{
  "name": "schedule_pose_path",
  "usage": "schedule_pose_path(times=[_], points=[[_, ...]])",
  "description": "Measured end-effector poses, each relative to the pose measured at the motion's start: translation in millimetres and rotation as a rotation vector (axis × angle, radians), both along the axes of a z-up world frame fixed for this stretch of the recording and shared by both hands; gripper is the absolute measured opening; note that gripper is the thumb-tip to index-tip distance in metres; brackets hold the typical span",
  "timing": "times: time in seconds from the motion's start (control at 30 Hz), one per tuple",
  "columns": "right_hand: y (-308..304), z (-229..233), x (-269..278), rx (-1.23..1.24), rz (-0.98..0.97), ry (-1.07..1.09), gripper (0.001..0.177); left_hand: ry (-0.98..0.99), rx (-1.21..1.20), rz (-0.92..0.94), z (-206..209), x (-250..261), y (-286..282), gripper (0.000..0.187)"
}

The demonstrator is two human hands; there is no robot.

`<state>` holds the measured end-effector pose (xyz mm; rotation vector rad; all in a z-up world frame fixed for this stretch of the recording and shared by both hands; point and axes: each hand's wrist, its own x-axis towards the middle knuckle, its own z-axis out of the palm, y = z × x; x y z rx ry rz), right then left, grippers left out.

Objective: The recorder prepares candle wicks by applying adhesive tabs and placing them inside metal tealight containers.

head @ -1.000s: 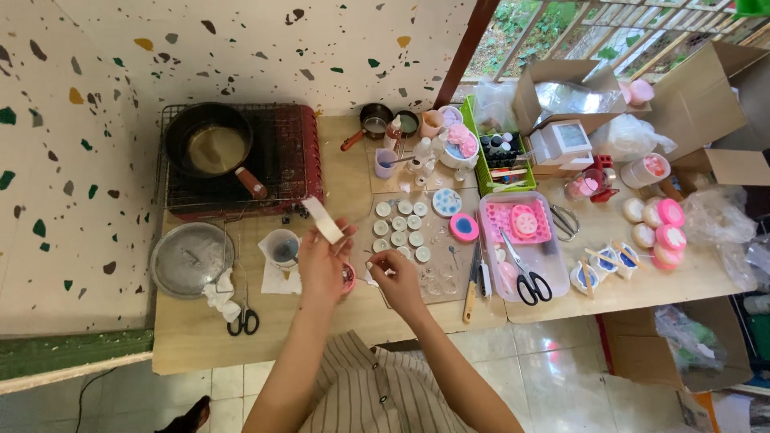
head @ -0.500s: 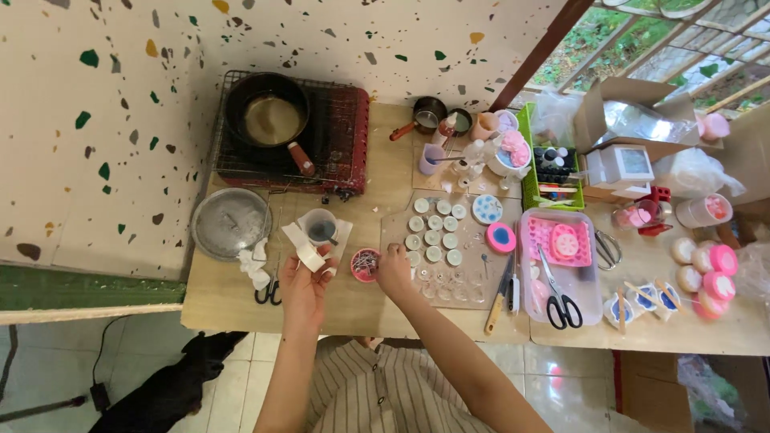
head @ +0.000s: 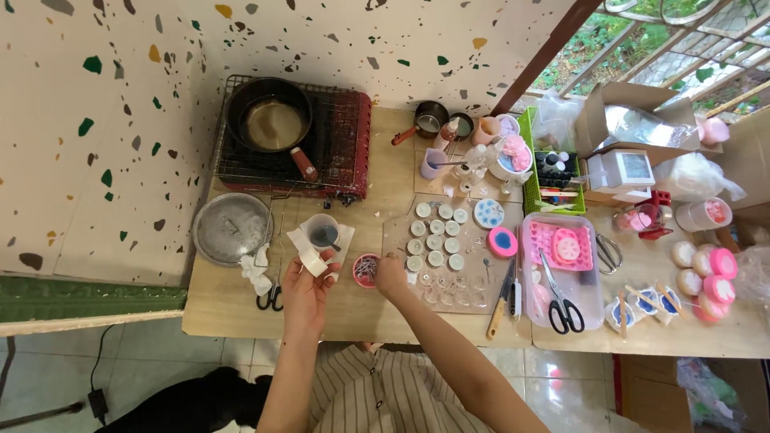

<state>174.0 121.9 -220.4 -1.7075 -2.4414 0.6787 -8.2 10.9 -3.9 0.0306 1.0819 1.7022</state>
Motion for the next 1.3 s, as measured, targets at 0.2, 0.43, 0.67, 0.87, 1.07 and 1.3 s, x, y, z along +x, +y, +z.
schedule_pose_path(times=[0.2, 0.43, 0.67, 0.87, 1.07, 1.3], points=[[9, 3, 17, -0.09, 0.038, 0.138, 0.016, -0.027, 0.001, -0.008, -4, -2, 5, 0.016], [-5, 89, 6, 0.033, 0.276, 0.076, 0.035, -0.033, 0.001, -0.013, -15, -4, 2, 0.014], [1, 53, 16, 0.088, 0.156, 0.212, 0.022, -0.012, -0.016, -0.001, -8, -3, 0, 0.016], [2, 43, 11, 0.035, 0.217, 0.147, 0.016, 0.006, -0.084, -0.007, -5, -2, -3, 0.017], [2, 52, 10, 0.095, 0.241, 0.092, 0.013, -0.01, -0.053, -0.007, -10, -4, -9, 0.016], [-3, 92, 21, 0.101, 0.18, 0.399, 0.017, -0.009, -0.052, -0.003, -13, -3, -8, 0.015]])
